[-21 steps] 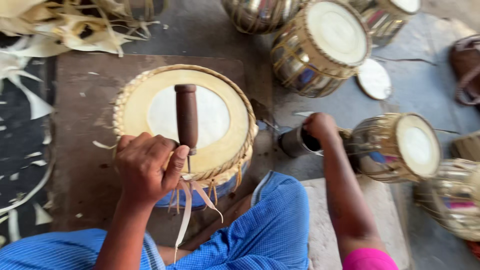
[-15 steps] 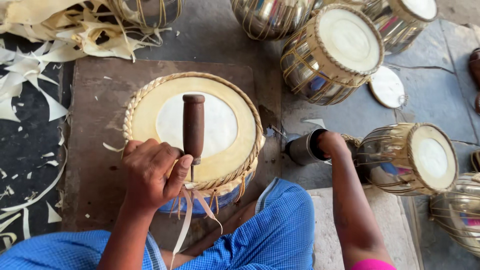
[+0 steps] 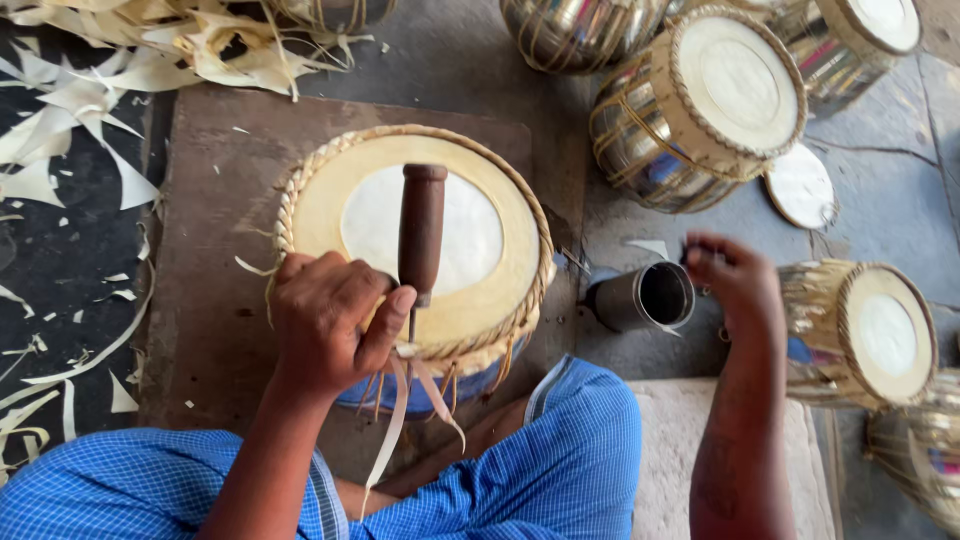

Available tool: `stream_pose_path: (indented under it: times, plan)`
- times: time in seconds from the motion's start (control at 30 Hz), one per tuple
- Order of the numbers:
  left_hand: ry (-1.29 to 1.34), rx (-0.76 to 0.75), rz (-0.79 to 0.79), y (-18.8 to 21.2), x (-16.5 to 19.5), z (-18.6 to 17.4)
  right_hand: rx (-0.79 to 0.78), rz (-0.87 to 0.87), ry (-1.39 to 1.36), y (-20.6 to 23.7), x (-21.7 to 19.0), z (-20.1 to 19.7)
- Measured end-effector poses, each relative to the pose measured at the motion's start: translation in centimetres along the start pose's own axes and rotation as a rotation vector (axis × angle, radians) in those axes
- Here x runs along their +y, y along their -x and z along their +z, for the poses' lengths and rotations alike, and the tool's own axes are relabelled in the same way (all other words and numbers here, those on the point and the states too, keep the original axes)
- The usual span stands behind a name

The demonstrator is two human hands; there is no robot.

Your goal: The person repairs a traditional drum by hand using a wooden-handled awl and strips of leather to tighten and secure the drum head.

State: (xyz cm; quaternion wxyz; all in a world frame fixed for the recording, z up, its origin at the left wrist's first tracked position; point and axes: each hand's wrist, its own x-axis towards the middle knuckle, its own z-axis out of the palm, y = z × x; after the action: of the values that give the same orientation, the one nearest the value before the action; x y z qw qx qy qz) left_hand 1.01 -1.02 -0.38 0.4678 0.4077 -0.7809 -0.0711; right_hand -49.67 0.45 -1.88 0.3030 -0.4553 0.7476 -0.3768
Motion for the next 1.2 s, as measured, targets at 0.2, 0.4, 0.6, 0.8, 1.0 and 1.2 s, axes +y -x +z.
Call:
stream_pose_path:
  times: [0.2,0.4,0.6,0.8,1.0,1.2]
  plan:
    - [-0.021,0.027,-0.005,-0.3,0.8,0.2,-0.301,-0.214,-0.148,0.8,-14.5,7.4]
    - [0.002,0.055,-0.028,-0.3,0.7,-0.4,-0.192,-0.567,0.538,1.0,-20.5,19.7]
    - [0.080,0.077,-0.037,-0.1,-0.7,-1.1,-0.089,-0.794,0.787,-1.2,-20.1,23.1]
    - [0.132,0.112,-0.063,0.2,-2.2,-2.1,-0.160,-0.841,0.831,-3.4,-21.4,25.3]
    - [0.140,0.138,-0.120,0.9,-3.2,-2.8,-0.180,-0.883,0.857,-3.4,-22.4,26.7]
    - [0.141,0.148,-0.105,0.9,-3.2,-2.8,-0.176,-0.918,0.863,-3.2,-22.9,26.5]
